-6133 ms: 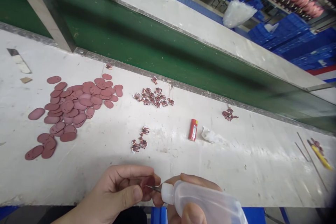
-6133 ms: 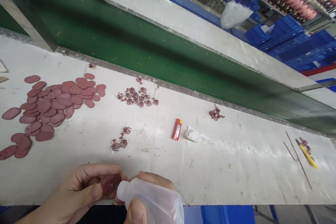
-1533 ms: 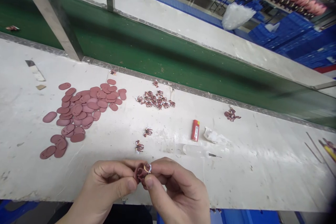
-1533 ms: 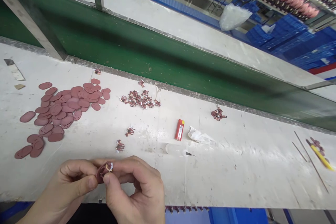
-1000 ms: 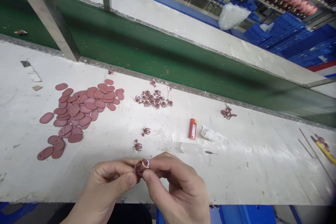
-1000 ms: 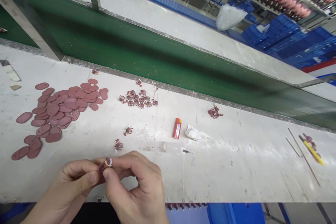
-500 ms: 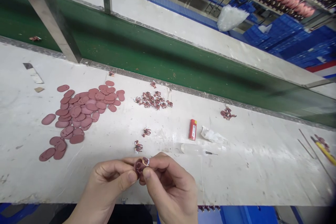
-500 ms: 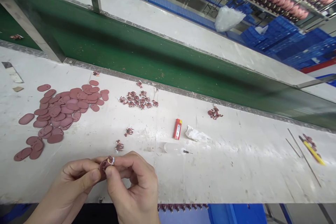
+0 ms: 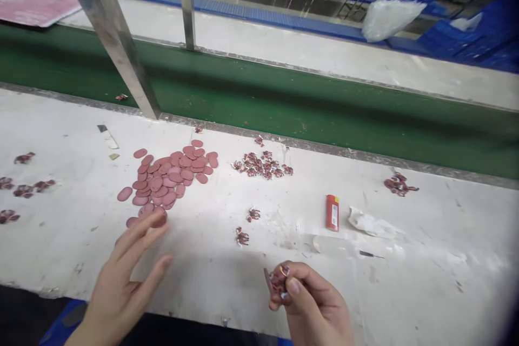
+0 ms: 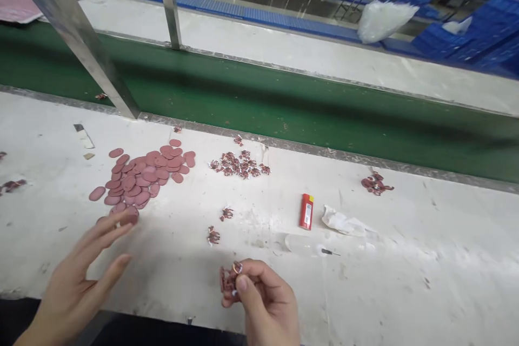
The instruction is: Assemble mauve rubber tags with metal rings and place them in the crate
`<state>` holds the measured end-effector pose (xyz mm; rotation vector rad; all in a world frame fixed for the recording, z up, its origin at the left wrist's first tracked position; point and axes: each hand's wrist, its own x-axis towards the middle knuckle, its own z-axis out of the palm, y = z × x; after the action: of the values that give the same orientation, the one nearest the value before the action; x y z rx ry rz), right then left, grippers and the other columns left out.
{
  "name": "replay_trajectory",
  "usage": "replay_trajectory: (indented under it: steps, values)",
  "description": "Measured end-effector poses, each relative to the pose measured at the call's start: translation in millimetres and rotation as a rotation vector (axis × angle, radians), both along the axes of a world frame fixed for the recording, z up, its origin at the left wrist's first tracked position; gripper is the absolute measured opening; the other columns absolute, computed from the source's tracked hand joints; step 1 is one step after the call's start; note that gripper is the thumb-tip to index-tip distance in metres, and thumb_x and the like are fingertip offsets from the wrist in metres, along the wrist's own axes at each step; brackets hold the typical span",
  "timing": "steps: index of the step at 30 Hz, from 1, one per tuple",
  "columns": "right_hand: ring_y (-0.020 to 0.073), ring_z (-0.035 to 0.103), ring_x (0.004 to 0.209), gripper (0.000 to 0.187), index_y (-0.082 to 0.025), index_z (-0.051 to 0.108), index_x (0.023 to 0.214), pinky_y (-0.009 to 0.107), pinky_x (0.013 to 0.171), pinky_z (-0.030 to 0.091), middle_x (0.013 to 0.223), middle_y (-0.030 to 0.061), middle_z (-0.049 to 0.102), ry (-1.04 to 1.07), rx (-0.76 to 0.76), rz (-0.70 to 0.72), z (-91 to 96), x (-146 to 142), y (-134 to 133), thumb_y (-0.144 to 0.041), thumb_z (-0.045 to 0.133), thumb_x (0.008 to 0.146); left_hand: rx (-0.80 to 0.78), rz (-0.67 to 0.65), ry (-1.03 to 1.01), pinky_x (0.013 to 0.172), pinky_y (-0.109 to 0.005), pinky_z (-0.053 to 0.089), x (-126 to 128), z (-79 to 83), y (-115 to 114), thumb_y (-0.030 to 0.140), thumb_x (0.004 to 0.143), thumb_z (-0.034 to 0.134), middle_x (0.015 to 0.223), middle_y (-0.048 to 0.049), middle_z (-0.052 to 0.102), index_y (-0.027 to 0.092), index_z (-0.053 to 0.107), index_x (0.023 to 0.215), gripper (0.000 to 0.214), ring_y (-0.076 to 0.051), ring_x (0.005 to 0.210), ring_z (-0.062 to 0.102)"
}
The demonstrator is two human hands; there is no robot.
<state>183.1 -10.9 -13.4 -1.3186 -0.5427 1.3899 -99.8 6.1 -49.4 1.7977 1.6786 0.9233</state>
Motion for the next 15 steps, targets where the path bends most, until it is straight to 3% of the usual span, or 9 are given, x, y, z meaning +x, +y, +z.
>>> replay_trajectory:
  steps: [2, 3, 5, 10, 15]
  values:
    - [0.0121, 0.060, 0.059, 0.027, -0.020, 0.080, 0.074, 0.021, 0.053, 0.053, 0.066, 0.0030, 0.068, -0.009, -0.039, 0.005, 0.3, 1, -2, -0.045, 0.090, 0.075, 0.076, -0.051, 0.368, 0.116, -0.071, 0.037, -24, -13.5, -1, 0.037, 0.096, 0.064, 0.168, -0.0156, 0.035, 0.031, 0.038, 0.156, 0.065, -0.042, 0.157, 0.021]
    - [0.0123, 0.059, 0.059, 0.029, -0.020, 0.079, 0.073, 0.021, 0.053, 0.052, 0.065, 0.0030, 0.068, -0.011, -0.062, -0.003, 0.6, 0, -3, -0.046, 0.090, 0.074, 0.079, -0.104, 0.492, 0.113, -0.073, 0.039, -31, -19.5, -3, 0.042, 0.096, 0.062, 0.171, -0.0202, 0.027, 0.027, 0.026, 0.161, 0.076, -0.046, 0.158, 0.017]
    - [0.0123, 0.058, 0.058, 0.032, -0.019, 0.078, 0.072, 0.021, 0.054, 0.050, 0.063, 0.0028, 0.068, -0.010, -0.100, -0.020, 1.4, -4, -5, -0.049, 0.092, 0.071, 0.087, -0.195, 0.642, 0.111, -0.070, 0.042, -35, -28.5, -6, 0.048, 0.095, 0.060, 0.171, -0.0248, 0.023, 0.020, 0.014, 0.164, 0.088, -0.047, 0.156, 0.022]
    - [0.0127, 0.056, 0.055, 0.035, -0.018, 0.077, 0.072, 0.024, 0.054, 0.048, 0.061, 0.0023, 0.067, 0.012, -0.123, -0.033, 1.1, 2, -18, -0.049, 0.093, 0.068, 0.195, -0.359, 0.770, 0.113, -0.054, 0.045, -15, -31.8, -9, 0.051, 0.095, 0.057, 0.169, -0.0243, 0.030, 0.013, 0.017, 0.164, 0.088, -0.042, 0.153, 0.034]
    - [0.0147, 0.058, 0.056, 0.036, -0.018, 0.077, 0.071, 0.025, 0.052, 0.049, 0.063, 0.0039, 0.067, -0.064, -0.152, -0.155, -8.5, 41, -48, -0.051, 0.093, 0.067, 0.333, -0.492, 0.808, 0.114, -0.052, 0.042, 15, -31.3, 6, 0.059, 0.094, 0.056, 0.164, -0.0281, 0.038, 0.008, 0.018, 0.163, 0.094, -0.041, 0.149, 0.042]
